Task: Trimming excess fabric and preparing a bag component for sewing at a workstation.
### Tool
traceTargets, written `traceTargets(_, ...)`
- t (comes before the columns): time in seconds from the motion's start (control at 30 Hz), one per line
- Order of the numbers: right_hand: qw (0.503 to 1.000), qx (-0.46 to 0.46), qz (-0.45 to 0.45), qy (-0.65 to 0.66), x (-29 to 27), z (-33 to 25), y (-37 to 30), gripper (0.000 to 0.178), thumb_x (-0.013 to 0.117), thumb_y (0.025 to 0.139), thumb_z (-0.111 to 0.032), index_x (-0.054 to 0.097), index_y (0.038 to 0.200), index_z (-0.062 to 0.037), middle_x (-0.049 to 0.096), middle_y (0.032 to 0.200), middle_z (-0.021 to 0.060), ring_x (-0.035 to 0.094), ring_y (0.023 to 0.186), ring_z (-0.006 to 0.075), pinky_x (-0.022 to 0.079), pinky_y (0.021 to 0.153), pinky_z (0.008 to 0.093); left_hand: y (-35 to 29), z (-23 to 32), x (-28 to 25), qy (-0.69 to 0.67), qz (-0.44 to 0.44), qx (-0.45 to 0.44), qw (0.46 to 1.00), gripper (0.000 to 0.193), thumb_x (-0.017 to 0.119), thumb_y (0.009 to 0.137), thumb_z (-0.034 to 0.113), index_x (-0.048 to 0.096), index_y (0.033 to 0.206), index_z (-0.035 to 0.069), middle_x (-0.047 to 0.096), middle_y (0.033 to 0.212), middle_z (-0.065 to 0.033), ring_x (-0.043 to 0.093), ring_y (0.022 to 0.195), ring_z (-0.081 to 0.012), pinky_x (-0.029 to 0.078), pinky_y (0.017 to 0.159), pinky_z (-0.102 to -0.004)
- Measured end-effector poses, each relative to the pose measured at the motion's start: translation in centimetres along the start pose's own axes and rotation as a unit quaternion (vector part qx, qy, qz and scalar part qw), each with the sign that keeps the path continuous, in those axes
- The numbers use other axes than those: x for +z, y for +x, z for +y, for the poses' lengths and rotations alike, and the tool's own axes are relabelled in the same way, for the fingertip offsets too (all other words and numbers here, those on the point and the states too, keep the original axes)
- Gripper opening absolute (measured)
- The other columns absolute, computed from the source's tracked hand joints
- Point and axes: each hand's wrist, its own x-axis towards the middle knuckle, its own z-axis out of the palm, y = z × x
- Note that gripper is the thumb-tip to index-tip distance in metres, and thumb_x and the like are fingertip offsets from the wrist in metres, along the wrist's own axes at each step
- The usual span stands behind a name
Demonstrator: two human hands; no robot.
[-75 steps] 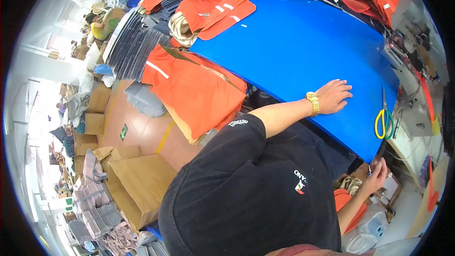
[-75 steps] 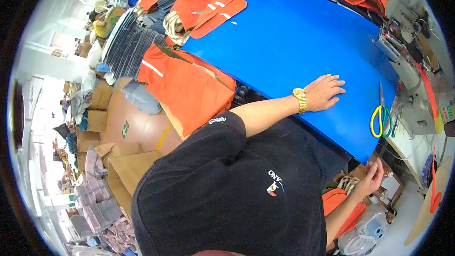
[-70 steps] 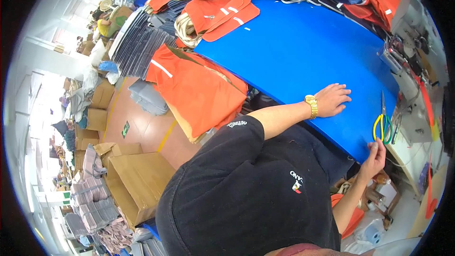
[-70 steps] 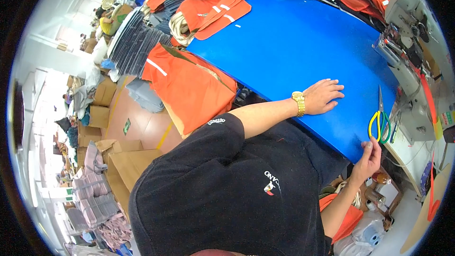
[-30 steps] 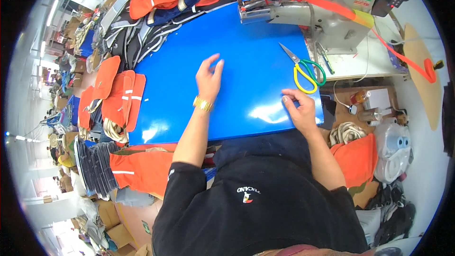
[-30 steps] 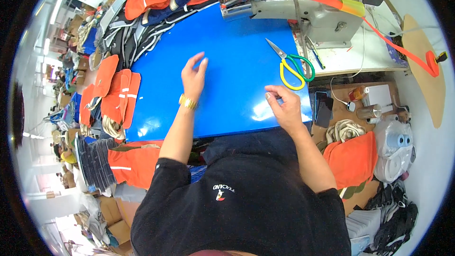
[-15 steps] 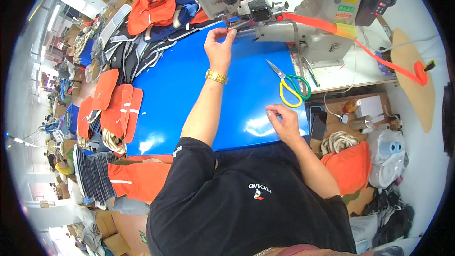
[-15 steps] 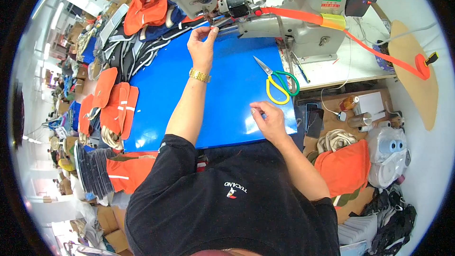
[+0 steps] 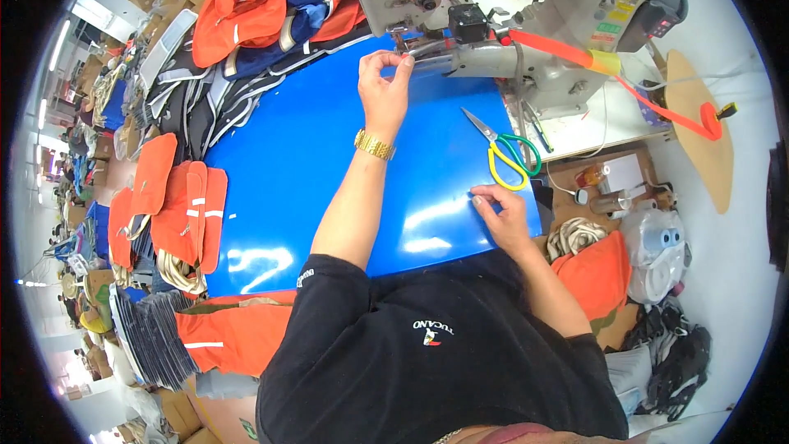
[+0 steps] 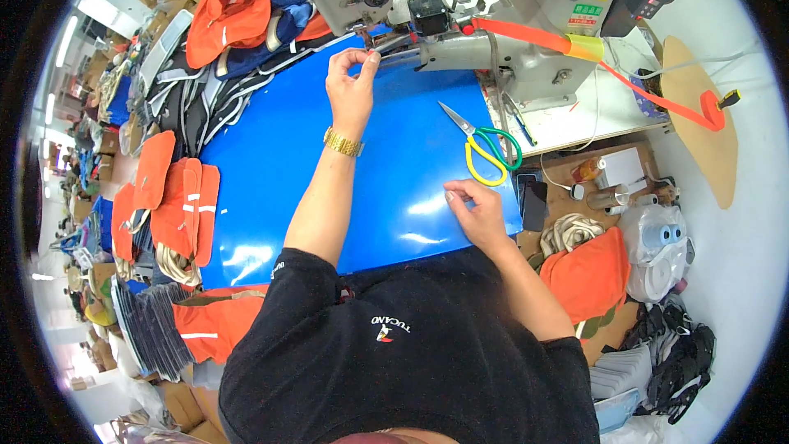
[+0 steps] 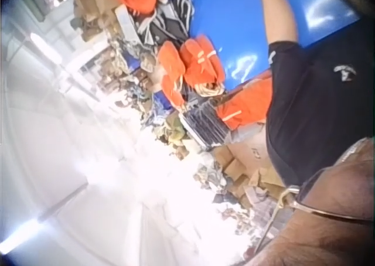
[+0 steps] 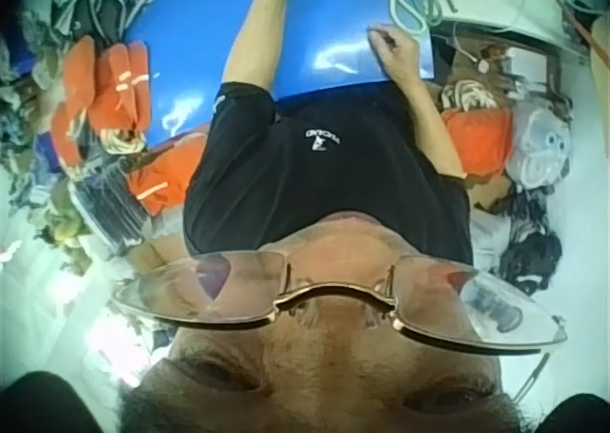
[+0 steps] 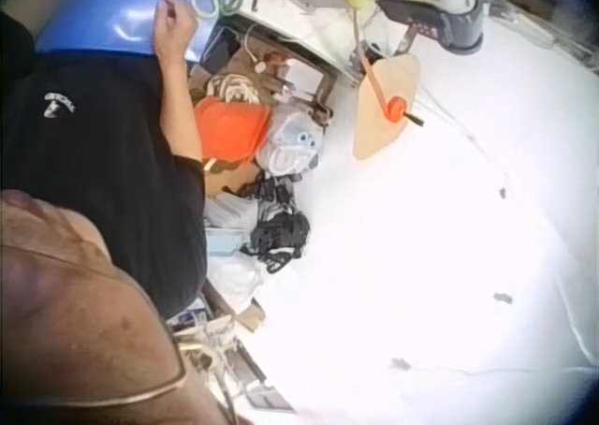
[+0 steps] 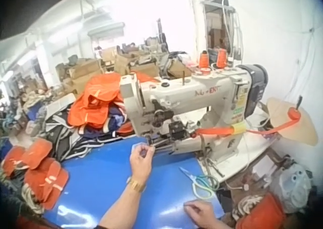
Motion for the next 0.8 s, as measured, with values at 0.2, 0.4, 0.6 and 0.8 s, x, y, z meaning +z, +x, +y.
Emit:
traceTargets(0.2, 0.994, -0.022, 0.069, -0.08, -6.3, -4.3, 7.4, 0.025, 0.07, 0.095, -0.011, 0.071, 0.118, -0.0025, 0.072, 0.099, 0.005, 0.066, 0.081, 0.0108, 0.053, 0.072, 0.0261, 0.3, -0.8, -1.3, -0.107, -0.07, -0.055, 0.99, 0.018, 0.081, 0.089, 0.012, 0.068, 0.096, 0.002, 0.067, 0.106, -0.0082, 0.066, 0.1, -0.0172, 0.059, 0.076, -0.0293)
traceTargets(0.4, 0.965, -0.142, 0.153, -0.157, -10.6, -7.5, 17.4, 0.045, 0.074, 0.091, -0.009, 0.064, 0.134, -0.0061, 0.068, 0.115, 0.0095, 0.063, 0.068, 0.0108, 0.052, 0.065, 0.0262, 0.7, -1.2, -2.0, -0.085, -0.096, -0.067, 0.99, 0.022, 0.079, 0.094, 0.013, 0.066, 0.107, 0.001, 0.071, 0.102, -0.0049, 0.065, 0.093, -0.0113, 0.055, 0.082, -0.0274)
traceTargets(0.6, 0.959, -0.125, 0.12, -0.225, -11.9, -6.2, 21.4, 0.047, 0.078, 0.09, -0.018, 0.065, 0.134, -0.0065, 0.073, 0.115, 0.0127, 0.068, 0.071, 0.0147, 0.055, 0.069, 0.029, 1.7, -0.9, -2.5, -0.165, -0.166, -0.144, 0.962, 0.022, 0.081, 0.089, 0.017, 0.07, 0.095, -0.001, 0.068, 0.1, -0.0069, 0.065, 0.09, -0.0151, 0.057, 0.072, -0.0278)
traceTargets(0.8, 0.97, -0.047, 0.091, -0.219, -11.0, -7.6, 21.4, 0.036, 0.076, 0.093, -0.018, 0.071, 0.125, -0.0048, 0.076, 0.102, 0.0112, 0.071, 0.075, 0.0155, 0.056, 0.071, 0.0292, 1.7, -0.5, -2.9, -0.118, -0.166, -0.104, 0.974, 0.02, 0.078, 0.095, 0.018, 0.068, 0.103, 0.003, 0.069, 0.103, -0.003, 0.065, 0.093, -0.0101, 0.061, 0.074, -0.029)
